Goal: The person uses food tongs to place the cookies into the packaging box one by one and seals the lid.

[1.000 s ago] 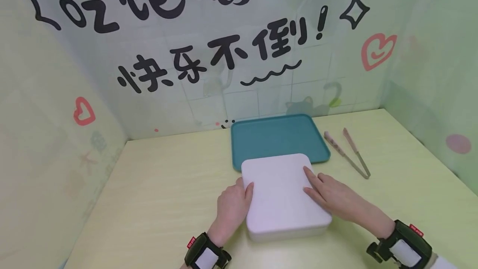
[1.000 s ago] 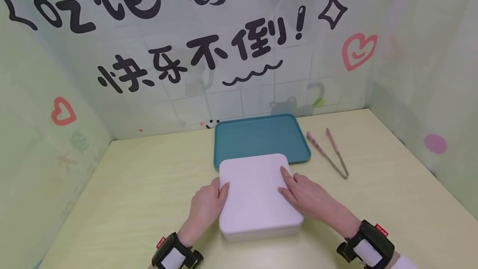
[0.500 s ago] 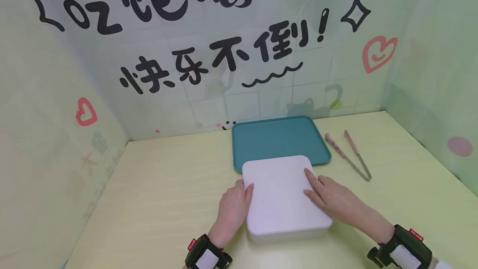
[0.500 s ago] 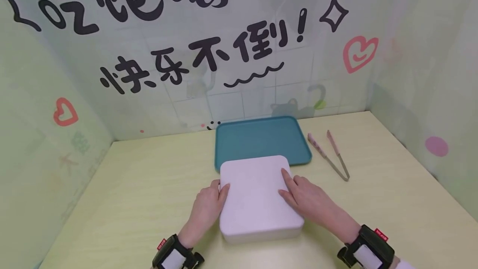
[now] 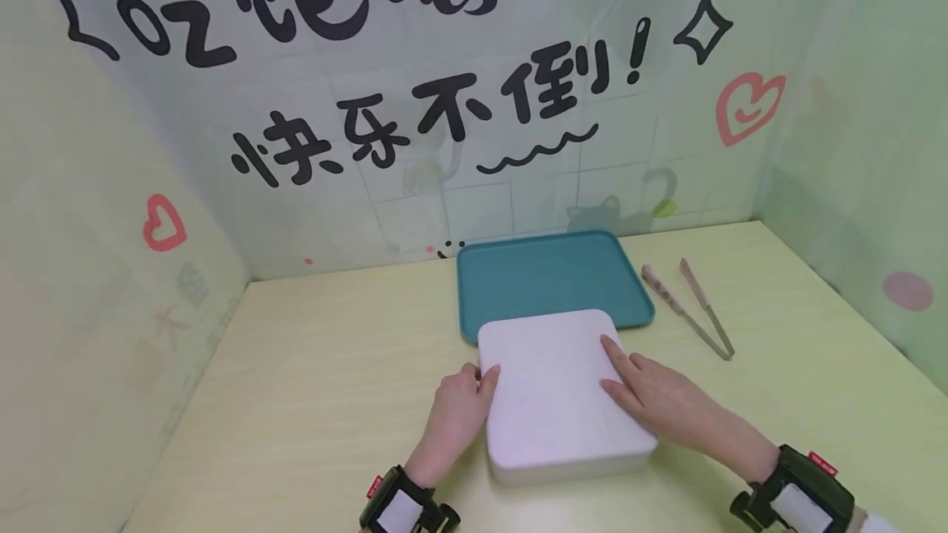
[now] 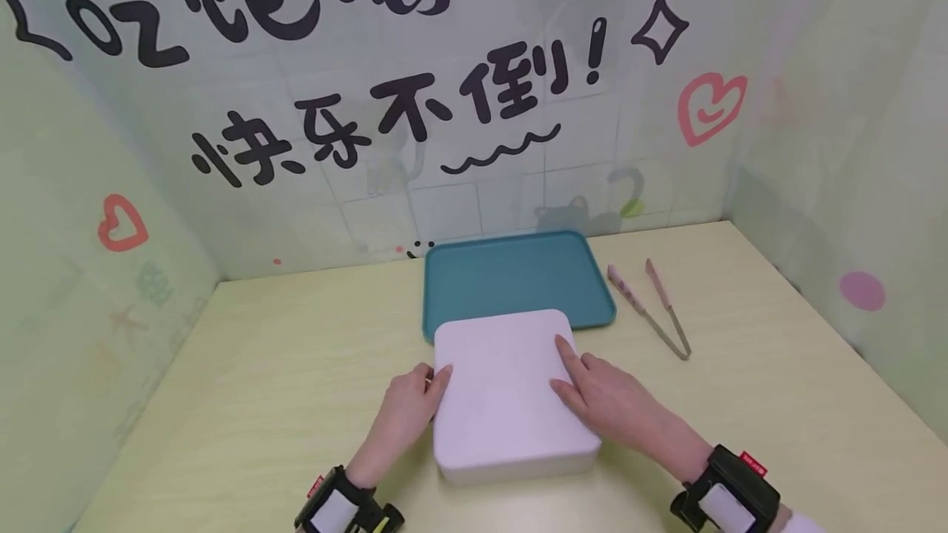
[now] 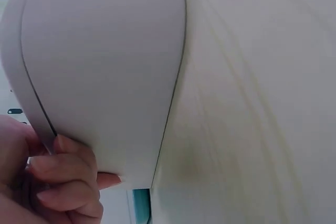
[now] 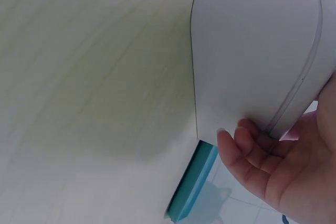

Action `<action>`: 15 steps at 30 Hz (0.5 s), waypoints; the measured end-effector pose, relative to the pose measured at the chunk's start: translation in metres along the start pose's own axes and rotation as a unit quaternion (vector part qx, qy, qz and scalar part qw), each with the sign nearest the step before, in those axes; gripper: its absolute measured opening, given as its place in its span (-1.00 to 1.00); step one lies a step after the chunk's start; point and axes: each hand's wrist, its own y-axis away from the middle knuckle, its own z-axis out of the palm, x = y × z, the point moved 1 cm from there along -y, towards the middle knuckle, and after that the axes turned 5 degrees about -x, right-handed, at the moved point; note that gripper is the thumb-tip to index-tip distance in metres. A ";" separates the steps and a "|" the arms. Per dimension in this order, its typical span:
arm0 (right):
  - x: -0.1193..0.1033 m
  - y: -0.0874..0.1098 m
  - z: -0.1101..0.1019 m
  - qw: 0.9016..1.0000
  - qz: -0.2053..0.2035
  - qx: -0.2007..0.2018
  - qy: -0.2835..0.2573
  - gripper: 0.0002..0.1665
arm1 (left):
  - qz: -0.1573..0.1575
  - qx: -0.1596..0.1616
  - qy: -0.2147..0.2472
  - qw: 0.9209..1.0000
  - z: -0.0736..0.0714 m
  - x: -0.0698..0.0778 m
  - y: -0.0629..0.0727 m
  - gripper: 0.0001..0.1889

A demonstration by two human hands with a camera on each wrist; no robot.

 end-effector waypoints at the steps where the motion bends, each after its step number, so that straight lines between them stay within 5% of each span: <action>1: 0.000 0.000 0.000 1.000 0.000 -0.005 -0.007 -0.31 | 0.002 0.003 0.002 1.000 0.000 0.000 0.001 -0.62; 15: 0.009 -0.003 0.008 0.998 0.004 -0.012 -0.055 -0.32 | 0.007 0.030 0.008 0.999 0.001 -0.003 -0.001 -0.66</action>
